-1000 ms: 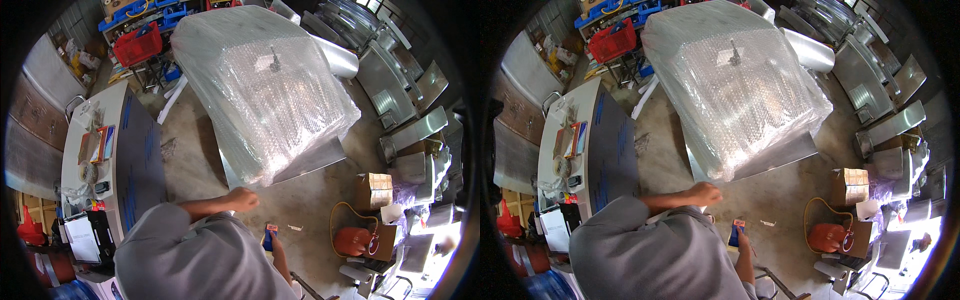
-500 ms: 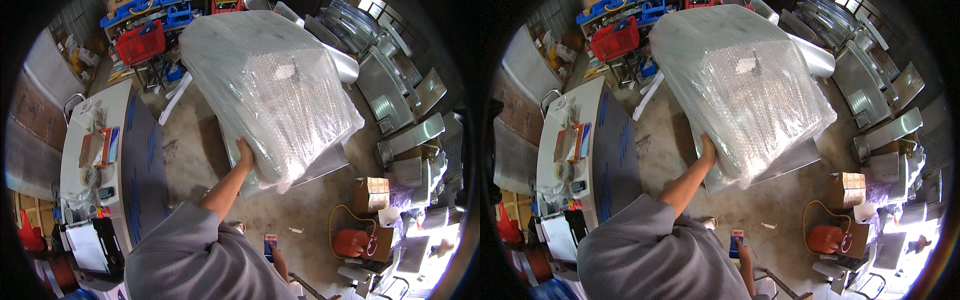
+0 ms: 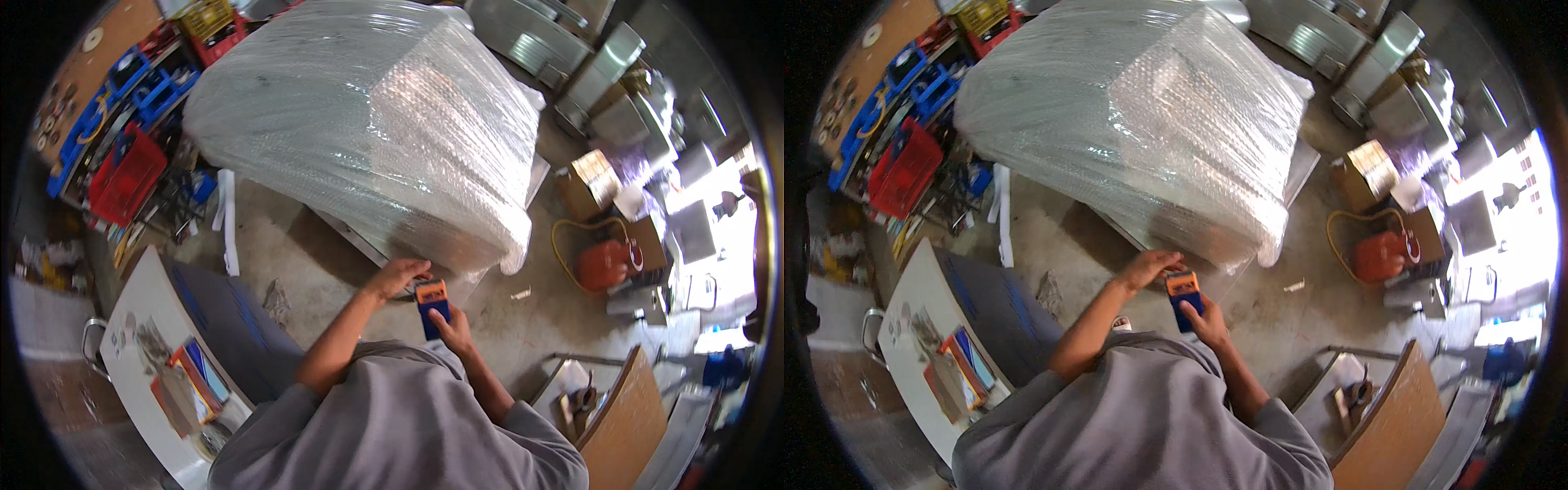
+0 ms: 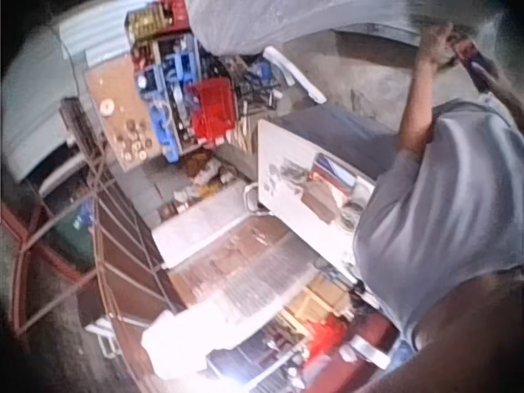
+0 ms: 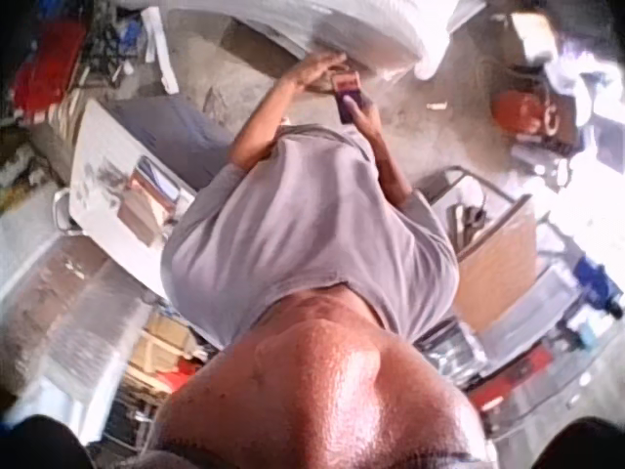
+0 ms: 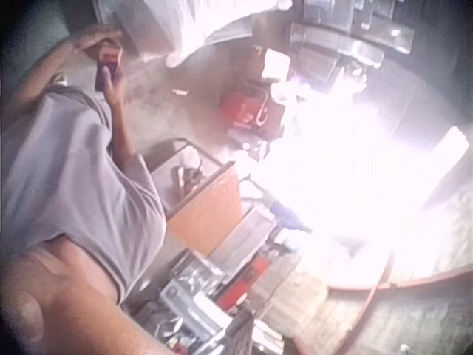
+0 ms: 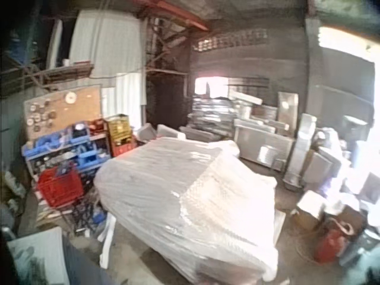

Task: The person wraps a large rectangular object with bubble wrap and secures it using a handheld tape dispenser. They smooth the bubble wrap, apply tape along the edges and seams, and rotate the package to cover all sides.

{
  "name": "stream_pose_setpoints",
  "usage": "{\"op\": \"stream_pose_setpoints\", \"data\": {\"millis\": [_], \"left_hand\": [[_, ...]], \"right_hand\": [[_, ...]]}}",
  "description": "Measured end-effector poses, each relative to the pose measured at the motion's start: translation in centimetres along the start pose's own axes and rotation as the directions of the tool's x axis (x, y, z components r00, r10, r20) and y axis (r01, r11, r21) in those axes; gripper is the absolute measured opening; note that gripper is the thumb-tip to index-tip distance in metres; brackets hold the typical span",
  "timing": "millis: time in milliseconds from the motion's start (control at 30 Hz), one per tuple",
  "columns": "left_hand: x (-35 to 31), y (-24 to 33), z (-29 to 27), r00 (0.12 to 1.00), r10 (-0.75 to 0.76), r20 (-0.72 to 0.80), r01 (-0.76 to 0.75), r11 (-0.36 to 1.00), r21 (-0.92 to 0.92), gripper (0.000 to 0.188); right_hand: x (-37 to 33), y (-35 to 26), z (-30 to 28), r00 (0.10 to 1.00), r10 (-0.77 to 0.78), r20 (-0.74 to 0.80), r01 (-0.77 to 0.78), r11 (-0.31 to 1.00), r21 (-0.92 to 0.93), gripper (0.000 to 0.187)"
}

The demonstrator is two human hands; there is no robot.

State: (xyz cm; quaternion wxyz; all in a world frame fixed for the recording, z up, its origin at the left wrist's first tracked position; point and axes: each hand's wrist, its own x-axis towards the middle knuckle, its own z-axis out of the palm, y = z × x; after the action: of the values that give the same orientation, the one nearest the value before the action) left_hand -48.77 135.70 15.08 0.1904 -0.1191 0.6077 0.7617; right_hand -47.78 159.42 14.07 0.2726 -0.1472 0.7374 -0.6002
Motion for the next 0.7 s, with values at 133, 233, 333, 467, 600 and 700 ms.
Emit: {"op": "stream_pose_setpoints", "data": {"millis": [133, 233, 333, 467, 600, 700], "left_hand": [[-1.9, 4.7, -4.3, 0.991, 0.046, 0.124, -0.079, 0.959, 0.272, 0.036], [-2.4, 7.4, -5.7, 0.984, -0.012, 0.180, -0.083, 0.856, 0.511, 0.030], [-2.0, 7.7, -5.3, 0.969, 0.171, 0.179, -0.247, 0.695, 0.675, 0.024], [0.0, 7.8, -4.7, 0.683, 0.519, 0.514, -0.593, -0.017, 0.805, 0.018], [3.1, 7.4, -6.9, 0.241, 0.442, 0.864, -0.552, -0.670, 0.497, 0.017], [4.9, 7.6, -7.9, 0.070, 0.462, 0.884, -0.346, -0.820, 0.456, 0.023]], "right_hand": [[1.7, -0.6, 6.0, 0.997, -0.042, -0.063, 0.041, 0.999, -0.022, 0.052], [1.4, -1.8, 8.7, 0.987, -0.065, -0.149, 0.066, 0.998, -0.003, 0.052], [1.8, -1.2, 10.1, 0.972, -0.053, -0.230, 0.051, 0.999, -0.014, 0.052], [3.2, -0.6, 10.6, 0.942, 0.110, -0.318, -0.088, 0.993, 0.084, 0.056], [5.3, 0.6, 11.4, 0.911, 0.164, -0.378, -0.126, 0.984, 0.125, 0.065], [7.2, 0.7, 11.8, 0.871, 0.158, -0.464, -0.110, 0.986, 0.129, 0.065]]}}
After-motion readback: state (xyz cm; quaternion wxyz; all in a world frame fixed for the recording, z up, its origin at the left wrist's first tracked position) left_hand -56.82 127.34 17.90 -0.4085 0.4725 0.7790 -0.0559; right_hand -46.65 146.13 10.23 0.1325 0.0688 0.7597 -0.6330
